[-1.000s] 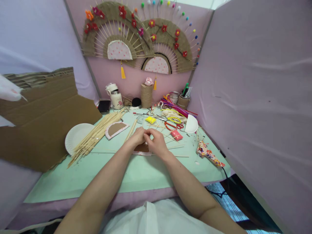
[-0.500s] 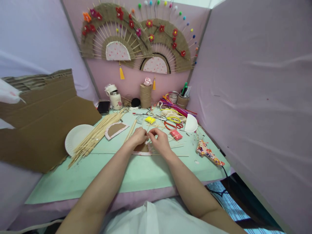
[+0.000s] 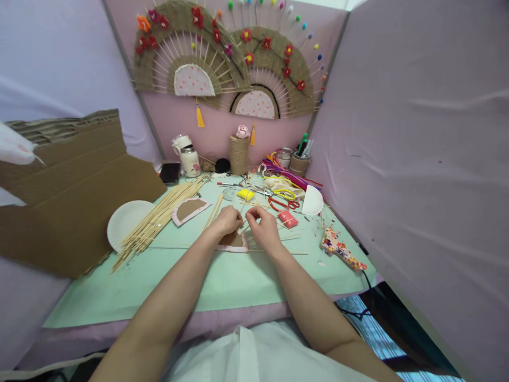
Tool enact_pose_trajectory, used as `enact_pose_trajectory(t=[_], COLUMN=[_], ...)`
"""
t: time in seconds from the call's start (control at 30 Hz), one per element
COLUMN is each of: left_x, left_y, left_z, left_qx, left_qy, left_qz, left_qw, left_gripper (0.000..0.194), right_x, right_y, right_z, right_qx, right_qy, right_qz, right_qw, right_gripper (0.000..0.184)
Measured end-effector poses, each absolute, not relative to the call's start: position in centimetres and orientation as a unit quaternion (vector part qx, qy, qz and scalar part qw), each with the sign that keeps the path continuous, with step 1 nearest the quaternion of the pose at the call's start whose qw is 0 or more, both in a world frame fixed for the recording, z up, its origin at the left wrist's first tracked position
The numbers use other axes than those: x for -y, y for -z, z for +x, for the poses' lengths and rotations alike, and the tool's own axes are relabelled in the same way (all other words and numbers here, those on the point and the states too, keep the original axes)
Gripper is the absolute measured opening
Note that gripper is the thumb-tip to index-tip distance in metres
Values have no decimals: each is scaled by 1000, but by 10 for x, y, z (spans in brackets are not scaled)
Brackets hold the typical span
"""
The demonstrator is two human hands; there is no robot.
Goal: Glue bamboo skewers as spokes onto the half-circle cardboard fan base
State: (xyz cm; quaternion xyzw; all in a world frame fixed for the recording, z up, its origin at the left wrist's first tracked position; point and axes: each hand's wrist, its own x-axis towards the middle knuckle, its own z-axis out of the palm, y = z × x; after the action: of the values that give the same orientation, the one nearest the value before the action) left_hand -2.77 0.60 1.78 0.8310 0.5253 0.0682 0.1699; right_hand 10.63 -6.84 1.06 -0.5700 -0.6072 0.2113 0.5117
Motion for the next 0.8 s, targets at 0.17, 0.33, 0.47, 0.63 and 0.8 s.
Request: enact_pose_trajectory(t=[0.17,0.33,0.47,0.63,0.8], left_x=[-9,-12,-11,-9,-9], left_y=[-14,-13,-14,-17,-16], left_z=[-28,-29,-28,-28,-29], left_qx=[-524,-521,-522,-521,-525], left_qy=[-67,-68,-71,-73,-77], left_qz=[832,834,833,835,833], left_qw=[170,169,168,164,157], left_gripper=[18,16,15,16,15], right_x=[67,61,48,31,20], right_y=[-11,-25,-38,-39,-36], right_z=[108,127,145,142,128], right_qx=[595,556,474,414,371], right_qy=[-219,-248,-354,-477,-545], right_qz=[-583,-607,-638,-621,-598], right_qw=[508,511,493,463,456], right_gripper=[10,11,16,21,20])
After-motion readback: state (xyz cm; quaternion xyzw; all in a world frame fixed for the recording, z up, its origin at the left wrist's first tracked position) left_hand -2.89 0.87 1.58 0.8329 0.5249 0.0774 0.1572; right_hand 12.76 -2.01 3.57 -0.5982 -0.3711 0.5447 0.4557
